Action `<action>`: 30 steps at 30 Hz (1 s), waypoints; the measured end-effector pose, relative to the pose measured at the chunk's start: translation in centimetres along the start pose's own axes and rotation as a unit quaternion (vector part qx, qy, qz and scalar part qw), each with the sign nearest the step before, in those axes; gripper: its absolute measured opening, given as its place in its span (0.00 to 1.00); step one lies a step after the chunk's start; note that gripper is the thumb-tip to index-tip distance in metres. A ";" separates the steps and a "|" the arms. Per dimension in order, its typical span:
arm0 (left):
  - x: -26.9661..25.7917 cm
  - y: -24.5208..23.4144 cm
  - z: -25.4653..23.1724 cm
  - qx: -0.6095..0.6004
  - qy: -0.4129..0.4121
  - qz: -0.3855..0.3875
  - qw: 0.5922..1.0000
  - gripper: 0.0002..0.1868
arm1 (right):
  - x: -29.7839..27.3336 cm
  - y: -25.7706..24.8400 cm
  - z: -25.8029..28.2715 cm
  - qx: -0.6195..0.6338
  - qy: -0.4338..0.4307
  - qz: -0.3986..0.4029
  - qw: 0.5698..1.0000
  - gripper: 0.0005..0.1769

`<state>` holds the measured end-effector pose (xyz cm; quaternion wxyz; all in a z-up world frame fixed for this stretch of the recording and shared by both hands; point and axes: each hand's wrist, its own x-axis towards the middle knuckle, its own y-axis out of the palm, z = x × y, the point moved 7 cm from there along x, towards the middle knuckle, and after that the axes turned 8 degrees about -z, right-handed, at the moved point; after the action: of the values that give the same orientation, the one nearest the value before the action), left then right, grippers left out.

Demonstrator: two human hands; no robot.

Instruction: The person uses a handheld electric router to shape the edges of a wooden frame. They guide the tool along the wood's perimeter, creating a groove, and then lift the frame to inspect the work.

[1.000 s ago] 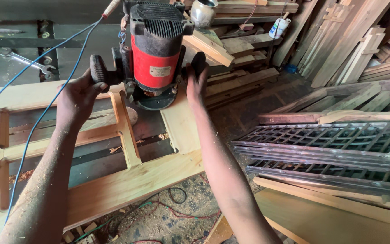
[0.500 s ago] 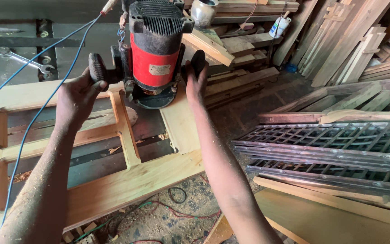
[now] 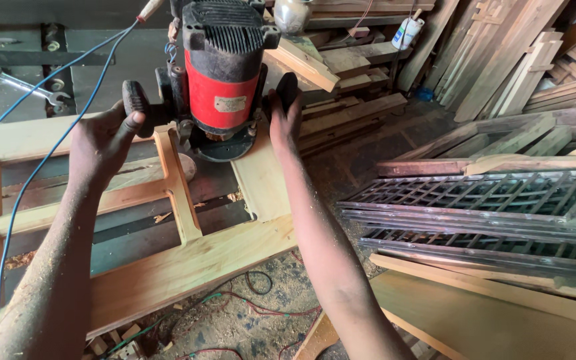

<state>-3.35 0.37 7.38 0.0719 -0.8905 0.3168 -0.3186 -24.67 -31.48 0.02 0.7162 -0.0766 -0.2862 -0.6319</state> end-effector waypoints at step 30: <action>0.2 -0.4 0.9 0.043 -0.016 0.004 0.999 0.33 | -1.5 -1.5 4.2 -0.092 -0.031 -0.086 0.992 0.21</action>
<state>-2.45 0.52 6.90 0.1169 -0.8902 0.3055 -0.3171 -27.44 -28.51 2.38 0.6403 -0.1363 -0.2544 -0.7119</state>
